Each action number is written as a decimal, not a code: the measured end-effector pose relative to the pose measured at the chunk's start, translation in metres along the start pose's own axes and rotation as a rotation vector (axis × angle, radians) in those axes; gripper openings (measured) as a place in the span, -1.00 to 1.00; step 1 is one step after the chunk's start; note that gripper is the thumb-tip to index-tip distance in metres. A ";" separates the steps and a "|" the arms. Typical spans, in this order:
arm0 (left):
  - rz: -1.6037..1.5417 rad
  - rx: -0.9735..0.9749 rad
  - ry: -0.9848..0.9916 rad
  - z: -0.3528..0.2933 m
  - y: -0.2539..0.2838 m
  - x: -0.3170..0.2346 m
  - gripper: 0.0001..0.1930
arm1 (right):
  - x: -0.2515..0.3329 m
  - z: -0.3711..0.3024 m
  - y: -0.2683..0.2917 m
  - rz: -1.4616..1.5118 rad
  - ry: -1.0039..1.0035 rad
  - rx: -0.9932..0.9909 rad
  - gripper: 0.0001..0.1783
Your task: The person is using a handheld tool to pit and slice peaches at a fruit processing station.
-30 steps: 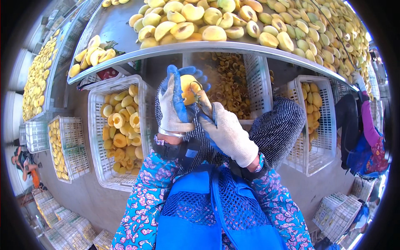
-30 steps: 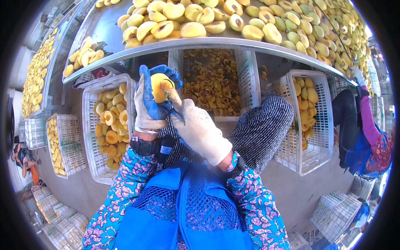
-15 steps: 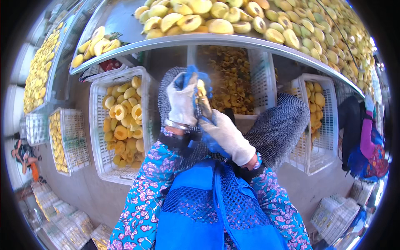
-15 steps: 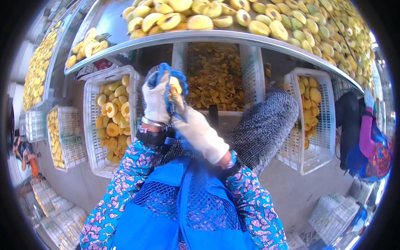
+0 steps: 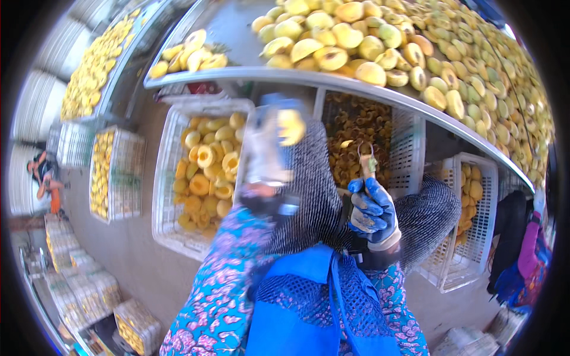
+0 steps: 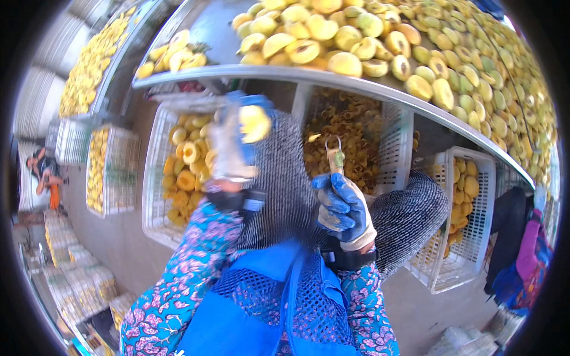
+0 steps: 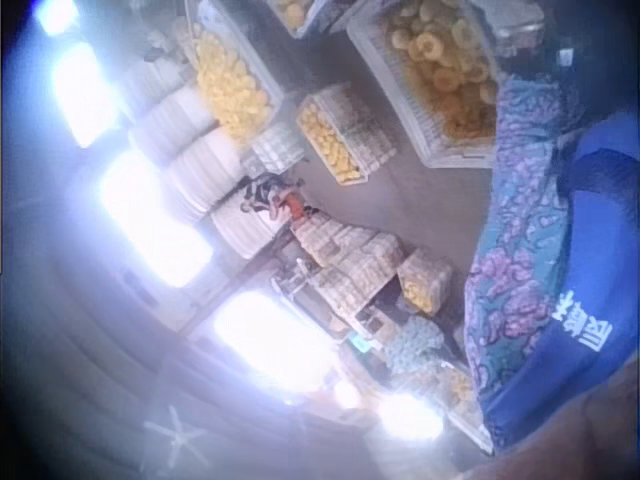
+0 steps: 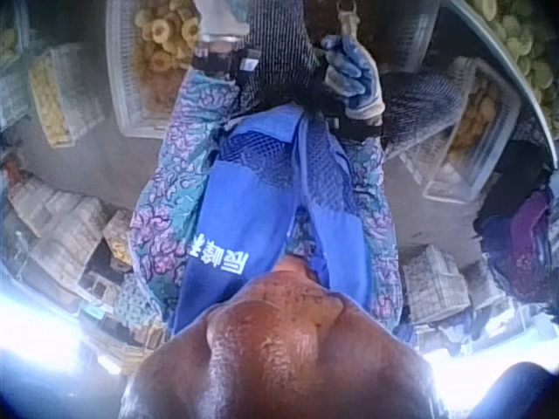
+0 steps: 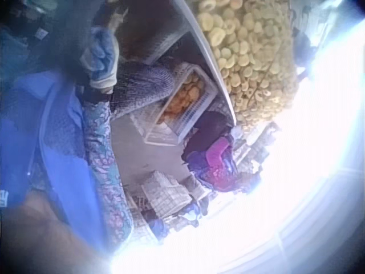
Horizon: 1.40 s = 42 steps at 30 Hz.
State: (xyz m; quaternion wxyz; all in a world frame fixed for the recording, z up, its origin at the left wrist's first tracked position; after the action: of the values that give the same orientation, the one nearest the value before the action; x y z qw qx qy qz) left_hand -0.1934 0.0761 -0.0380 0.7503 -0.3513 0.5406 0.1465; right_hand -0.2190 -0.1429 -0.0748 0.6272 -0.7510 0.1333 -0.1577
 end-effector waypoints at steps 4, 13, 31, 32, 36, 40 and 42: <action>0.466 -0.192 -0.112 0.072 0.128 -0.047 -0.75 | 0.019 -0.019 0.042 -0.223 -0.014 -0.354 -0.62; 0.939 0.327 -0.287 0.144 -0.022 -0.038 -0.51 | 0.014 -0.013 0.079 -0.449 -0.075 -0.686 -0.67; -0.025 0.343 -0.018 0.107 -0.025 -0.004 -0.76 | 0.048 0.003 0.009 -0.652 0.154 -0.727 -0.62; -0.059 0.285 0.087 0.081 -0.032 -0.003 -0.77 | 0.051 0.013 -0.011 -0.692 0.203 -0.669 -0.76; -0.130 0.213 0.301 0.006 -0.046 0.021 -0.78 | 0.045 0.041 -0.035 -0.663 0.288 -0.642 -0.70; -0.008 0.358 0.381 -0.025 -0.058 0.035 -0.69 | 0.052 0.023 -0.020 -0.673 0.371 -0.688 -0.70; 0.349 0.708 0.022 -0.031 -0.069 0.018 -0.45 | 0.052 0.013 -0.035 -0.774 0.322 -0.609 -0.69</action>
State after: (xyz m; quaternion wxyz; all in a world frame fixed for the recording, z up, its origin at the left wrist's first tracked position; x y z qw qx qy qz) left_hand -0.1672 0.0026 -0.0345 0.7830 0.0249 0.6173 0.0726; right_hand -0.1665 -0.1459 -0.0385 0.2474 -0.8601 -0.0194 -0.4457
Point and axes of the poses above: each hand's wrist, its own z-axis towards the middle knuckle, its own y-axis out of the back of the hand, x = y × z, the point moved 7 cm from there along z, towards the middle knuckle, and after that the axes turned 6 degrees about -y, right-handed, at the moved point
